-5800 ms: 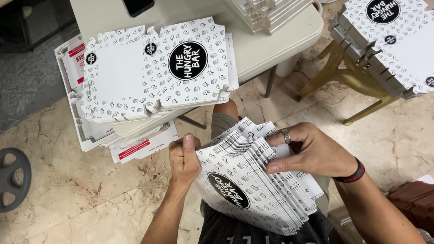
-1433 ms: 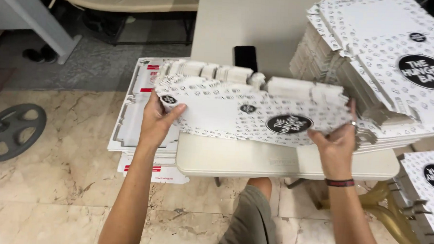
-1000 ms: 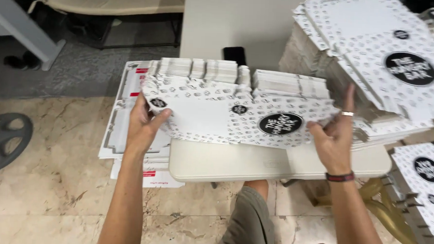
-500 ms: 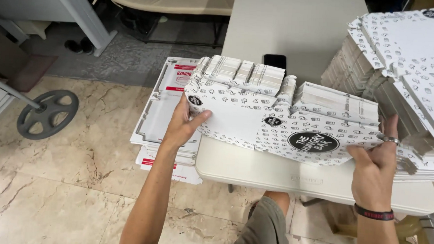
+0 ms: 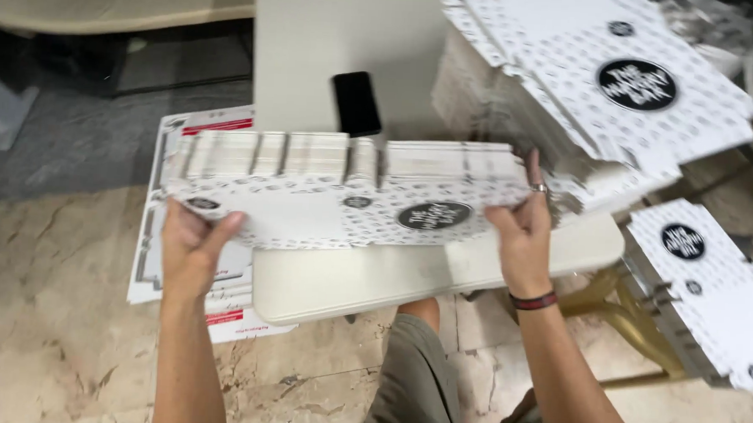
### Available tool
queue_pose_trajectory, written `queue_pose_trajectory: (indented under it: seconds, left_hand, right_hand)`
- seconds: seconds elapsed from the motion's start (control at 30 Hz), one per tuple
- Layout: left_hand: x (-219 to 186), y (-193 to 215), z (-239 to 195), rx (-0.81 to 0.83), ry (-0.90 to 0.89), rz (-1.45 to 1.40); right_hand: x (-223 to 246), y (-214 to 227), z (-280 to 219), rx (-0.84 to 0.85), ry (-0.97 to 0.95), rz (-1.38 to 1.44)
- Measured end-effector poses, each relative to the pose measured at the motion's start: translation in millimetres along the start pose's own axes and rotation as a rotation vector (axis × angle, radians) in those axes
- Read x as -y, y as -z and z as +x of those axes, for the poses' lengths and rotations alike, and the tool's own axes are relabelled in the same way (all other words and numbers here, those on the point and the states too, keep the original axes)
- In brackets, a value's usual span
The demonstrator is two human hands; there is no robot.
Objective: The person is organizing and preparing flat-packed cardboard boxes by picking up stacks, checking their alignment, and restacking them on a table.
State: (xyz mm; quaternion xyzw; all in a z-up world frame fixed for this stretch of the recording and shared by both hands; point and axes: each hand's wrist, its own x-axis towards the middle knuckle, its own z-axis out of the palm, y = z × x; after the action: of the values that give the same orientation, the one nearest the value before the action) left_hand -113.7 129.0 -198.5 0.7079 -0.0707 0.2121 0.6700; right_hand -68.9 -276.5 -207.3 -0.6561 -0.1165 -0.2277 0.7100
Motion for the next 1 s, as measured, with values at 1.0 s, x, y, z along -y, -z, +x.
queue_pose_trajectory:
  seconds: [1.0]
  left_hand:
    - [54,29,7,-0.089,0.009,0.105]
  right_hand:
    - [-109,45,-11,0.049,-0.198,-0.048]
